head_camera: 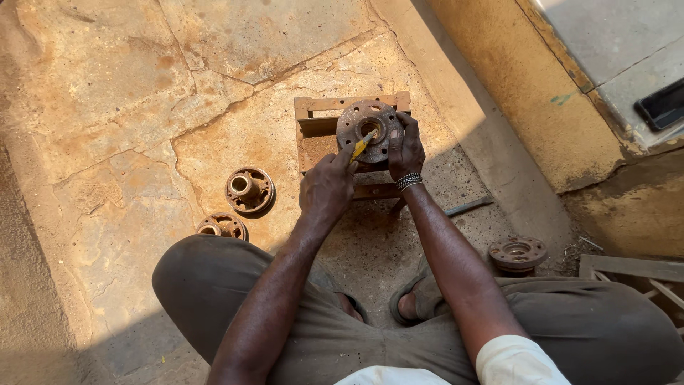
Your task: The person sits on the ground and uses a yellow-handled scraper to remove rust and debris from a circular metal part placed on a wooden stand. The person repeatedly scrapes the surface and edges of the part, occasionally rotating it to access different areas.
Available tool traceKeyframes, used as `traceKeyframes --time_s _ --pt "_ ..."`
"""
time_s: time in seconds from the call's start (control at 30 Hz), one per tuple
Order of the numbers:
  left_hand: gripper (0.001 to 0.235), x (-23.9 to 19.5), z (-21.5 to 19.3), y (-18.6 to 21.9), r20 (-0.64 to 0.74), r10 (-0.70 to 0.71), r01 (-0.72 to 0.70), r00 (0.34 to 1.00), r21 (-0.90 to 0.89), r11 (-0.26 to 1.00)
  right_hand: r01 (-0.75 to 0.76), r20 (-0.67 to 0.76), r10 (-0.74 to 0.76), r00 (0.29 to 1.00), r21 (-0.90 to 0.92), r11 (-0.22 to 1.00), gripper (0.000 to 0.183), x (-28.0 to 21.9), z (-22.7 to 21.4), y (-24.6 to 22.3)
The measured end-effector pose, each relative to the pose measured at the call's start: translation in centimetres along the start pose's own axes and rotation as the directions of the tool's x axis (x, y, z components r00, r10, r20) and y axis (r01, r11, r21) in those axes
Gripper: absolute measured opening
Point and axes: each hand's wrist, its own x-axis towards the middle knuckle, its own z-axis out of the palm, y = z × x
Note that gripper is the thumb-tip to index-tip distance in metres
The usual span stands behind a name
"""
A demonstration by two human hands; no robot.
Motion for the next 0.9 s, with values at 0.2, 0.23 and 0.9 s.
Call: traceKeyframes --time_s 0.2,0.23,0.9 --pt "0.036 -0.5 0.4 -0.7 -0.044 -0.023 0.017 0.999 -0.126 0.992 -0.043 0.02 0.042 0.999 0.025 0.999 0.043 -2.1 0.1 0.1" --pt "0.035 -0.4 0.2 -0.6 -0.042 -0.013 0.007 0.999 -0.143 0.99 -0.024 0.009 0.024 1.0 0.01 1.0 0.043 -1.5 -0.2 0.2" --pt "0.038 1.4 -1.9 -0.4 0.035 -0.125 0.129 0.992 -0.203 0.971 -0.244 0.152 0.249 0.956 -0.053 0.968 0.055 0.5 0.6 1.8"
